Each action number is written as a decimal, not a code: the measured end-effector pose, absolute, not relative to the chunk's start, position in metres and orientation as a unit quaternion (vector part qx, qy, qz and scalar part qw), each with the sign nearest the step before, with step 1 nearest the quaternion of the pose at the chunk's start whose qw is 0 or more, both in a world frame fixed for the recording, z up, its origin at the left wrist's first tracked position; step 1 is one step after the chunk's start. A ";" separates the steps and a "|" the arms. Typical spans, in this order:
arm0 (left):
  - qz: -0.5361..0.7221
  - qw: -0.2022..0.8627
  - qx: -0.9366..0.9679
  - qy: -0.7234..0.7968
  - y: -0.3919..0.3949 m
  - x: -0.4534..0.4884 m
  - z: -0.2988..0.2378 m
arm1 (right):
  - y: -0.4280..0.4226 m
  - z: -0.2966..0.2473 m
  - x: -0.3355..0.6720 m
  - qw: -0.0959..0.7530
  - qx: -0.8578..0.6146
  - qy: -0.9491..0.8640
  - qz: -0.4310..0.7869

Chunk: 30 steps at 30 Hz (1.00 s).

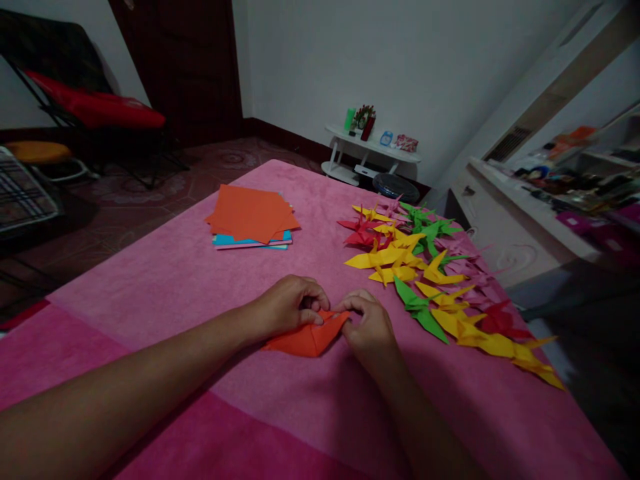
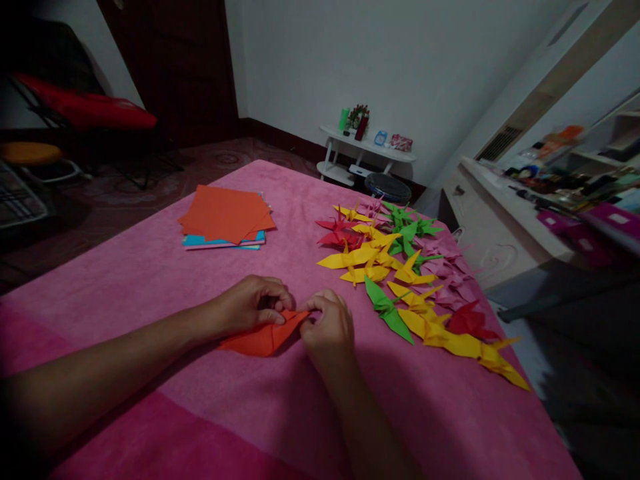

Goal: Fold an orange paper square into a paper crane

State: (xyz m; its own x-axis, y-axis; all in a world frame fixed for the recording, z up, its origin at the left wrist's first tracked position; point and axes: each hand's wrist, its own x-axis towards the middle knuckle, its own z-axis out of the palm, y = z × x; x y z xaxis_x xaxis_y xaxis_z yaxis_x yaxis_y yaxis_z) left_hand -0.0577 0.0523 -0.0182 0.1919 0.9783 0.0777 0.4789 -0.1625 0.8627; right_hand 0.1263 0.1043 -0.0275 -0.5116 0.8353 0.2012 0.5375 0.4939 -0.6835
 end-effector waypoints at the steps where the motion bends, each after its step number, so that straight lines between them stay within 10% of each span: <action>1: 0.341 0.363 0.681 0.536 0.052 -0.058 -0.018 | 0.104 -0.027 0.127 0.266 -0.415 -0.823 0.282; 30: 0.330 0.339 0.712 0.519 0.054 -0.059 -0.025 | 0.094 -0.022 0.129 0.169 -0.418 -0.890 0.065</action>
State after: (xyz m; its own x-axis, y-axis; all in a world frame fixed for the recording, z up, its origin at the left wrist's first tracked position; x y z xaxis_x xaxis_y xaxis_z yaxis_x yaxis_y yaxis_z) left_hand -0.0592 0.0539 -0.0251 0.2439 0.9625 0.1188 0.5142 -0.2322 0.8257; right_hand 0.1295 0.0937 -0.0218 -0.5928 0.7668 0.2462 0.7230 0.6413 -0.2569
